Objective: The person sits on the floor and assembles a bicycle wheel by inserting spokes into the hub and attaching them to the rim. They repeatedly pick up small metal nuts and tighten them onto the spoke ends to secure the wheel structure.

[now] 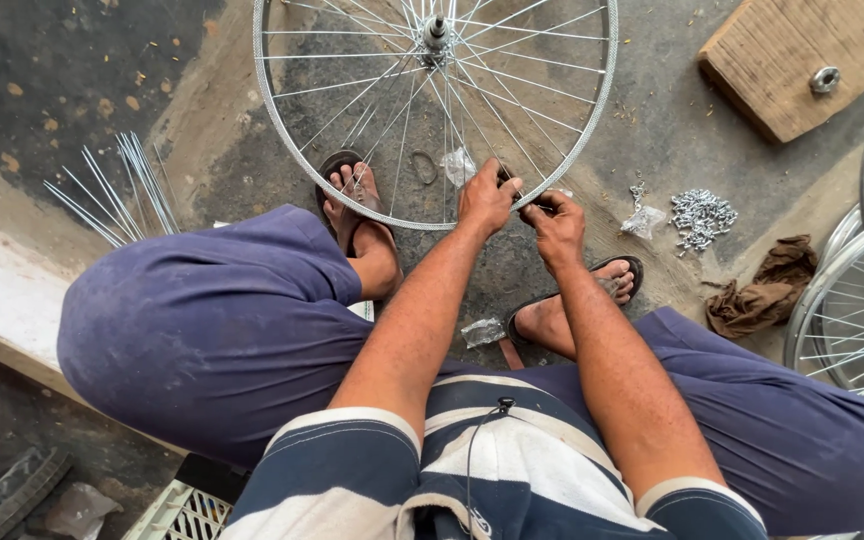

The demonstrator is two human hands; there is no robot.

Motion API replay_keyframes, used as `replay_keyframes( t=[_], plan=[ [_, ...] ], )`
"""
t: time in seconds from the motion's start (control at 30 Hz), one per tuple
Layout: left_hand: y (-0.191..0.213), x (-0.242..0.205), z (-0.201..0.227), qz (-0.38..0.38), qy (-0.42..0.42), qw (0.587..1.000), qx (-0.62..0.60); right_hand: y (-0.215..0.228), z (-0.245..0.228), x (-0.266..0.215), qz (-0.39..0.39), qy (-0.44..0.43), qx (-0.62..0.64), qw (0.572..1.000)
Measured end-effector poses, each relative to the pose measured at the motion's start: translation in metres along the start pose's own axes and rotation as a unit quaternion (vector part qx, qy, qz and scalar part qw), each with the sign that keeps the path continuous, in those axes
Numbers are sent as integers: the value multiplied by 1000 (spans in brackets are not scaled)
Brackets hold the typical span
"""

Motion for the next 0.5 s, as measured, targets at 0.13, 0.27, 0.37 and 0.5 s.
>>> replay_keyframes(
  t=[0.13,0.27,0.37,0.5],
  plan=[
    [2,-1,1,6,-15,1000,12,0,-1,0,5,-2,0,1000],
    [1,4,-2,7,-49,999,5,-2,-4,-3,5,-9,25,1000],
    [1,8,-5,-4,-86,996,-10,-4,-6,-1,-1,-13,34,999],
    [0,4,-2,32,-133,990,45,-3,-4,-1,-3,-27,-25,999]
  ],
)
Point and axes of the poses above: each hand's wrist, its own x-axis towards the middle knuckle, its own y-axis out of the back of the hand, z = x × y, the point moved 7 cm from there along x, towards the middle knuckle, and after that the axes turned 12 degrees about -z, right-handed, at the moved point
